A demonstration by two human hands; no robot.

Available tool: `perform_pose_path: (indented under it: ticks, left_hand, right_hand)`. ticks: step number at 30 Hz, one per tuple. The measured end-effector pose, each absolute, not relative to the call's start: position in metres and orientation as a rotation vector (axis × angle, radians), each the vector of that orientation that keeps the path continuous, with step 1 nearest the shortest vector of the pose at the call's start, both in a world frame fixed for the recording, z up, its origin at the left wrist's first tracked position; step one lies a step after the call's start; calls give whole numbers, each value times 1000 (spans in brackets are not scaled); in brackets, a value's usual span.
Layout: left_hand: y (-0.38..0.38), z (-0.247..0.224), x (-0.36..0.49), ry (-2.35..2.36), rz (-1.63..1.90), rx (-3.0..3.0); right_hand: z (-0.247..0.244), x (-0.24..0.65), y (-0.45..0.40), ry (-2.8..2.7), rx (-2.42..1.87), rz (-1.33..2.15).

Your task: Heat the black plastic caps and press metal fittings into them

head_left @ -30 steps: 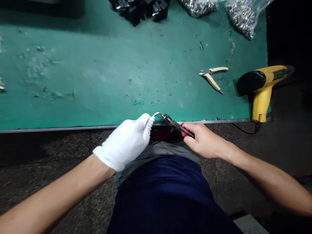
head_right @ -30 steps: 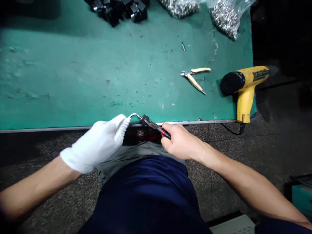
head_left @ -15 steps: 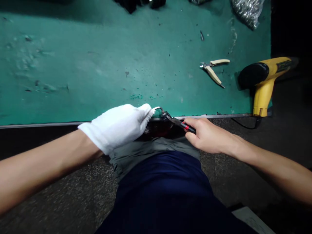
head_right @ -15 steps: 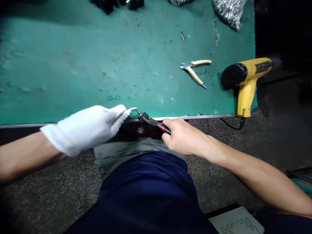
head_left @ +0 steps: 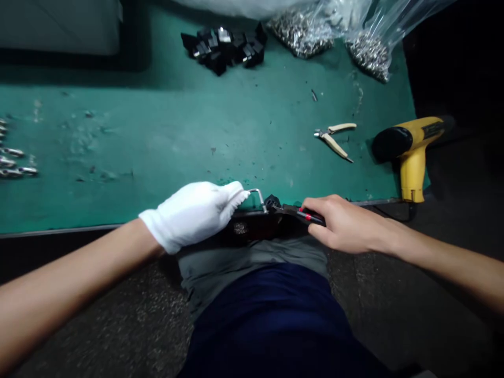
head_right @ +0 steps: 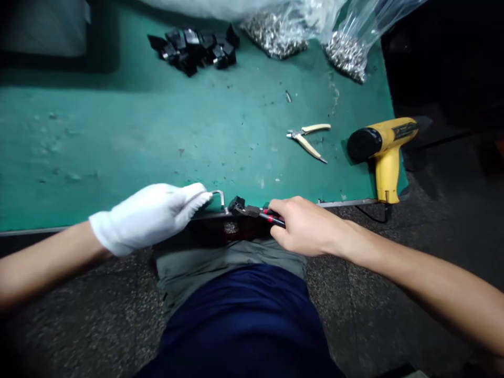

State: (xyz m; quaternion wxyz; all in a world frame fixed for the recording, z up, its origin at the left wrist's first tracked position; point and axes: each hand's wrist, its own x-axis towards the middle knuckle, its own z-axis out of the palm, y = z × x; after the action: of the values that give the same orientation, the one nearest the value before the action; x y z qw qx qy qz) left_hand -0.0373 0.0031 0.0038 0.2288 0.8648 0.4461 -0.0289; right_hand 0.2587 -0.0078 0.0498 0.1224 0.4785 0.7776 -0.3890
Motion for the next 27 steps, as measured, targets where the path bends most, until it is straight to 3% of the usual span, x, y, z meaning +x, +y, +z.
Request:
perform_pose_path:
  ticks: [6, 16, 27]
  left_hand:
    - [-1, 1, -37, 1352, 79, 2210]
    - [-3, 1, -68, 1833, 507, 1865]
    - [-23, -30, -73, 2093, 659, 2289]
  right_hand:
    - [44, 256, -3, 2247, 1468, -1357]
    - [44, 243, 10, 2228, 1539, -1224]
    - [30, 236, 14, 2616, 1475, -1139]
